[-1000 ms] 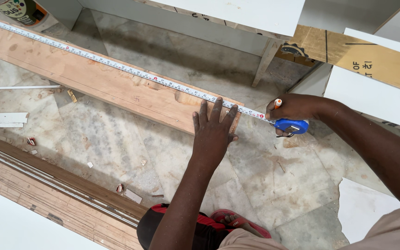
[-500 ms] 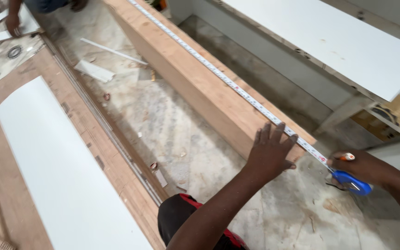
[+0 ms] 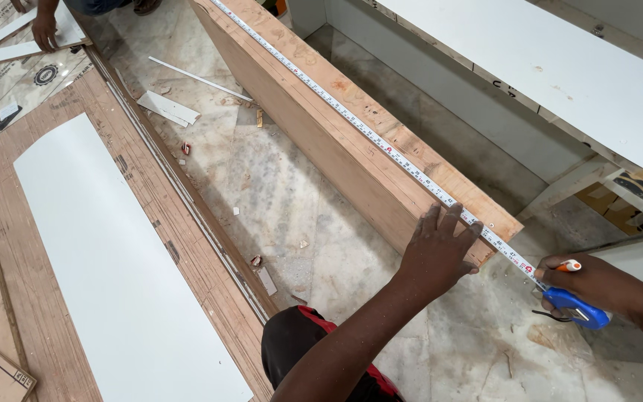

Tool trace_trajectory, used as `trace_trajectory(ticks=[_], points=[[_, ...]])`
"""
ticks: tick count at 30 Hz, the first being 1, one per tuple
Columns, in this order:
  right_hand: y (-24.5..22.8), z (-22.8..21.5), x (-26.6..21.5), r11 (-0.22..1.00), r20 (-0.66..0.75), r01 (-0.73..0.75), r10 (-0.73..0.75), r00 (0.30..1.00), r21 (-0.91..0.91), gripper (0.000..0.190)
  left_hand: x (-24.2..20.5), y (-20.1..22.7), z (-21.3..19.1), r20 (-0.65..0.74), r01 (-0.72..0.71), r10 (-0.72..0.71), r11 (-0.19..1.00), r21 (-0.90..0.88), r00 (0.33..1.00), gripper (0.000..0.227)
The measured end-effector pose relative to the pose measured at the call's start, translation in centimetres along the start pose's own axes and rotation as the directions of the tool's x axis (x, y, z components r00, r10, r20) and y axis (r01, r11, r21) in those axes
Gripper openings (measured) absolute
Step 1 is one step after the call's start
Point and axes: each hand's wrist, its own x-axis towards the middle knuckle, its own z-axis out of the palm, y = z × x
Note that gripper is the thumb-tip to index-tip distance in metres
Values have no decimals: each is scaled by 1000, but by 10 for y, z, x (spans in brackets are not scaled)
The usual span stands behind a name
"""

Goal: The person measures and marks a white board and a wooden plank using a tape measure and a pencil. They are sitting on the floor in a workshop environment, preparing the materials for cutting.

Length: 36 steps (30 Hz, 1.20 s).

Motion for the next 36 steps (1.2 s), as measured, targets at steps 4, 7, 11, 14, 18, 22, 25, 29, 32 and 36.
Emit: trace_trajectory(ticks=[4,7,11,14,18,22,25,29,32,36], points=[[-1,3,-4,997,22,-7,5,1000,79,40,-6,-1,-1,-2,-6,6,1000,3,1000,74],[-1,7,-8,998,16,-6,5,1000,61,41,-9,0,-2,-3,-9,9,1000,-3,1000,75],[-2,10,-9,1000,9,26,-26,1000,4,41,-13,0,-3,-8,0,0,1000,-25,1000,75],[-2,12,-8,999,14,15,-16,1000,38,39,-16,-1,-3,-14,6,-6,999,-39,1000,74],[-1,14,-7,1000,34,8,-9,999,22,39,-18,-2,-1,-4,8,-8,999,-37,1000,73],[1,18,-8,993,57,21,-27,998,112,35,-21,-3,2,-23,21,-22,999,-43,1000,76],[7,21,-9,985,77,66,-79,994,161,34,-23,-8,5,-43,-5,2,998,-60,999,78],[14,27,-6,977,112,177,-190,975,116,30,-28,-12,3,-54,-45,41,997,-67,998,76],[14,30,-11,973,120,197,-211,970,118,31,-32,-6,-4,-26,-10,8,997,-74,1000,75],[3,40,-22,962,189,115,-164,968,250,30,-36,3,-19,-52,-21,18,998,-55,998,72]])
